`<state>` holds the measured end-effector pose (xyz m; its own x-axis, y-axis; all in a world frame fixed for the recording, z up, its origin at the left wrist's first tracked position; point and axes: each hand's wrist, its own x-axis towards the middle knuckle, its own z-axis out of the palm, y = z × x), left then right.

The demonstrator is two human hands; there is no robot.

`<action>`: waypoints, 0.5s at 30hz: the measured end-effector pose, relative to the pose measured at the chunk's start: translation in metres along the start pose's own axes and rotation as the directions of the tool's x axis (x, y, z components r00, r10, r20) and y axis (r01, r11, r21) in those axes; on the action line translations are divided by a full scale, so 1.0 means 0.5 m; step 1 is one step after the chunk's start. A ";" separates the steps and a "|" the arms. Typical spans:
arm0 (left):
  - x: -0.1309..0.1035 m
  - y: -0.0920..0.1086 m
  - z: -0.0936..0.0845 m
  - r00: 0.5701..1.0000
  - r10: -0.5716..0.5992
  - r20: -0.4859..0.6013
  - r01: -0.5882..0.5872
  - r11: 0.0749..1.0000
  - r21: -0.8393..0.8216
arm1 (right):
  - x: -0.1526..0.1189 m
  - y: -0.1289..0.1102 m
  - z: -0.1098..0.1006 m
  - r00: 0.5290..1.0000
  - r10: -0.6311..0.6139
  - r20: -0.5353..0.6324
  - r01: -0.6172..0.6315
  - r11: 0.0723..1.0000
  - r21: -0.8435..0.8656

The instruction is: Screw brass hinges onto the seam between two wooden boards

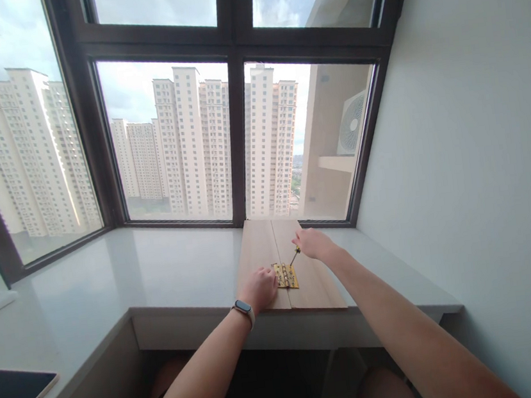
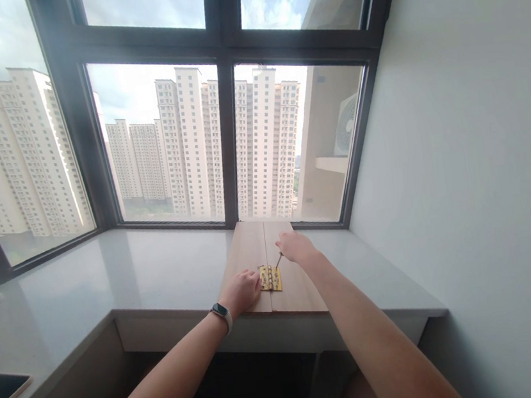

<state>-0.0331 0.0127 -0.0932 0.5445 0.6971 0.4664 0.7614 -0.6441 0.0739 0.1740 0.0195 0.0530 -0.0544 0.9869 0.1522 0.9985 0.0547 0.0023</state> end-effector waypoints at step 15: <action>0.001 0.001 -0.003 1.000 -0.011 0.005 0.011 1.000 -0.007 | 0.000 -0.003 0.002 1.000 -0.003 0.011 0.002 1.000 0.027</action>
<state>-0.0331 0.0123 -0.0918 0.5382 0.7056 0.4609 0.7647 -0.6388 0.0850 0.1725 0.0196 0.0522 -0.0570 0.9883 0.1416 0.9978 0.0610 -0.0241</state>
